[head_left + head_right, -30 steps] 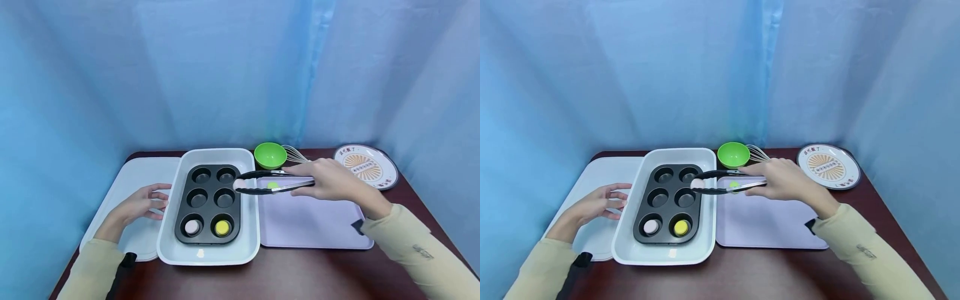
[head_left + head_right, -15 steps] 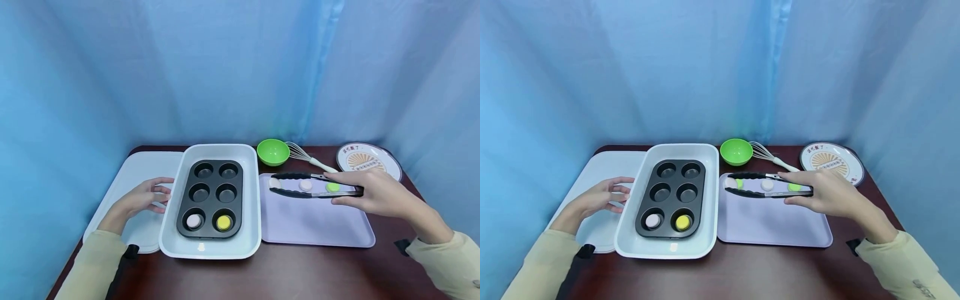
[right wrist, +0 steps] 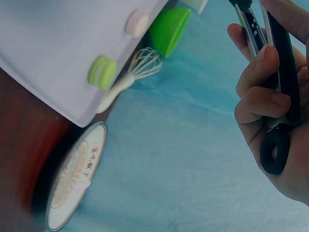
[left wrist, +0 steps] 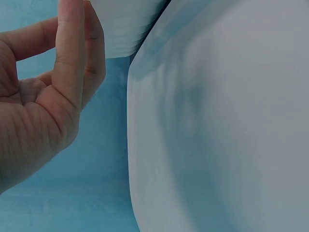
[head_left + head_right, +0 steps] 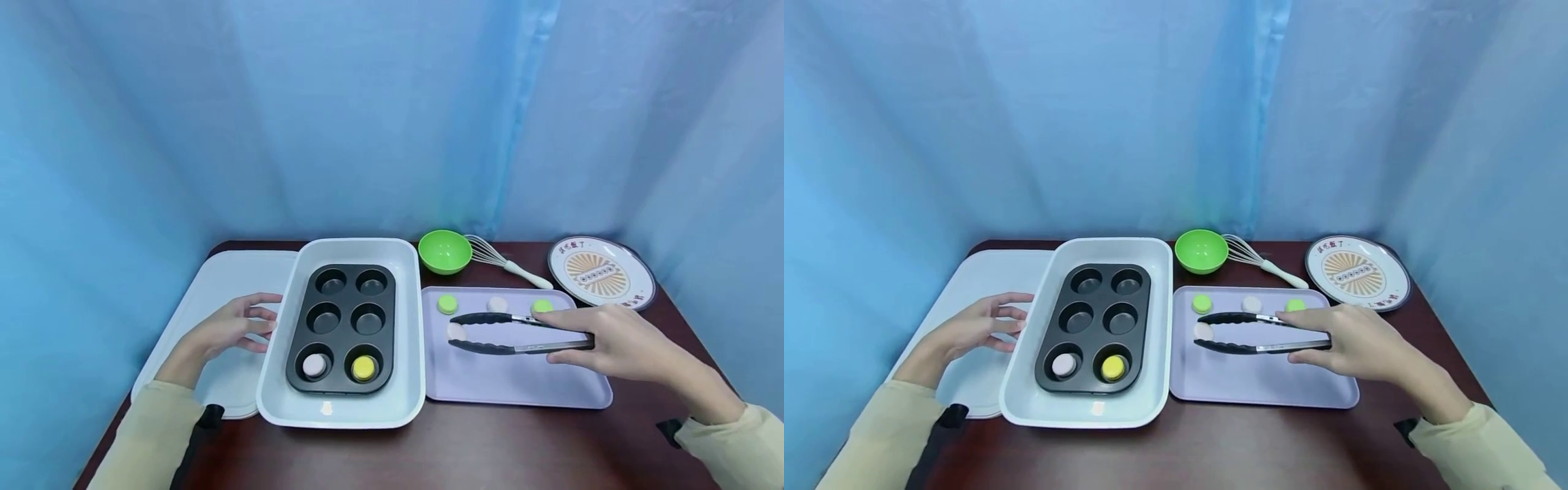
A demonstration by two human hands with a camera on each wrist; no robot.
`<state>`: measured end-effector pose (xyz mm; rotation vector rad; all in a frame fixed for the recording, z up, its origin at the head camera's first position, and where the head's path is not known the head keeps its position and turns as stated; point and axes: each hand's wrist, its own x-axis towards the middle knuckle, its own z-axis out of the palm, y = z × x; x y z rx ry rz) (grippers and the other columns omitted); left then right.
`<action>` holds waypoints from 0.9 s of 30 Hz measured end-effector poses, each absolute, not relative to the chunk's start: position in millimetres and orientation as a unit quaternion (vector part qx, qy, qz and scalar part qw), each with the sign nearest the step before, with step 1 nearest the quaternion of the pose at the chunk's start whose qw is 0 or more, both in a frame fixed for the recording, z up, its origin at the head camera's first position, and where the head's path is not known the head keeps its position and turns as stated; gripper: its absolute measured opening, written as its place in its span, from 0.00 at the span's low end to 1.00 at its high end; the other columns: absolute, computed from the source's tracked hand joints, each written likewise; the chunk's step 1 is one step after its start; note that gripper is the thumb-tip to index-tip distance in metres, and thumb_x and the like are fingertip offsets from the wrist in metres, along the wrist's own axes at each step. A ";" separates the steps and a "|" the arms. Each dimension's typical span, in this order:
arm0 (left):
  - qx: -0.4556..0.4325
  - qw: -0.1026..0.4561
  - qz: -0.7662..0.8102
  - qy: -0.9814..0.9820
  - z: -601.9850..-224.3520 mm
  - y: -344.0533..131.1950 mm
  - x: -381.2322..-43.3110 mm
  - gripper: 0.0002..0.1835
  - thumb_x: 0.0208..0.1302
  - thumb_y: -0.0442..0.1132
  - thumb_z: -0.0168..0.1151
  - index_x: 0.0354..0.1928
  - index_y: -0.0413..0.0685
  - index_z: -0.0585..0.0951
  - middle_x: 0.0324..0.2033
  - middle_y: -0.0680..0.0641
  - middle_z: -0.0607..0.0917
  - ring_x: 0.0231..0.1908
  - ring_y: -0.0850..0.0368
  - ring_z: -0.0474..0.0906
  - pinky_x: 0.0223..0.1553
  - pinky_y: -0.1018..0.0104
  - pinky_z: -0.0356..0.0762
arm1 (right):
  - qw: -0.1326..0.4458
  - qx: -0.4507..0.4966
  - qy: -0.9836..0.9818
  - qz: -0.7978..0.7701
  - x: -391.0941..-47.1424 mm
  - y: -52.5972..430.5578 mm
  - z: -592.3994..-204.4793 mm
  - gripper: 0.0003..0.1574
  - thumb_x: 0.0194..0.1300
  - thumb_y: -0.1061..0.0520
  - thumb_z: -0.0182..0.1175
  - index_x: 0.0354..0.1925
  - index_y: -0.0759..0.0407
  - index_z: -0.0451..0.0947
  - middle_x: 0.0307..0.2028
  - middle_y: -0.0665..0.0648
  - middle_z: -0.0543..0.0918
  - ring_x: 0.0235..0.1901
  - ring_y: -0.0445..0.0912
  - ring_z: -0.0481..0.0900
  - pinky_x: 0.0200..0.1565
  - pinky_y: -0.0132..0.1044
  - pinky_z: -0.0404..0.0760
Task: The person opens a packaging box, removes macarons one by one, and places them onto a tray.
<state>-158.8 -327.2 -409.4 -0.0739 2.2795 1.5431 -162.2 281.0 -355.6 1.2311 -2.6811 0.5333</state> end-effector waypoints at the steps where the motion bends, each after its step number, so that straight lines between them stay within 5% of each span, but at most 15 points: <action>1: -0.026 0.193 0.550 0.812 -409.8 -326.1 -159.1 0.34 0.66 0.32 0.63 0.73 0.41 0.64 0.52 0.34 0.78 0.43 0.46 0.84 0.41 0.48 0.87 | 0.076 0.411 -0.892 0.171 -161.0 281.6 -357.4 0.38 0.50 0.44 0.80 0.60 0.49 0.84 0.49 0.46 0.88 0.17 0.24 0.59 0.24 0.21 0.62; 27: -0.029 0.193 0.550 0.812 -409.0 -325.4 -158.1 0.35 0.67 0.34 0.64 0.74 0.43 0.64 0.54 0.35 0.77 0.43 0.47 0.84 0.41 0.49 0.87 | 0.047 0.384 -0.911 0.143 -154.0 282.4 -387.0 0.38 0.51 0.35 0.77 0.58 0.47 0.85 0.46 0.45 0.89 0.31 0.25 0.76 0.27 0.32 0.76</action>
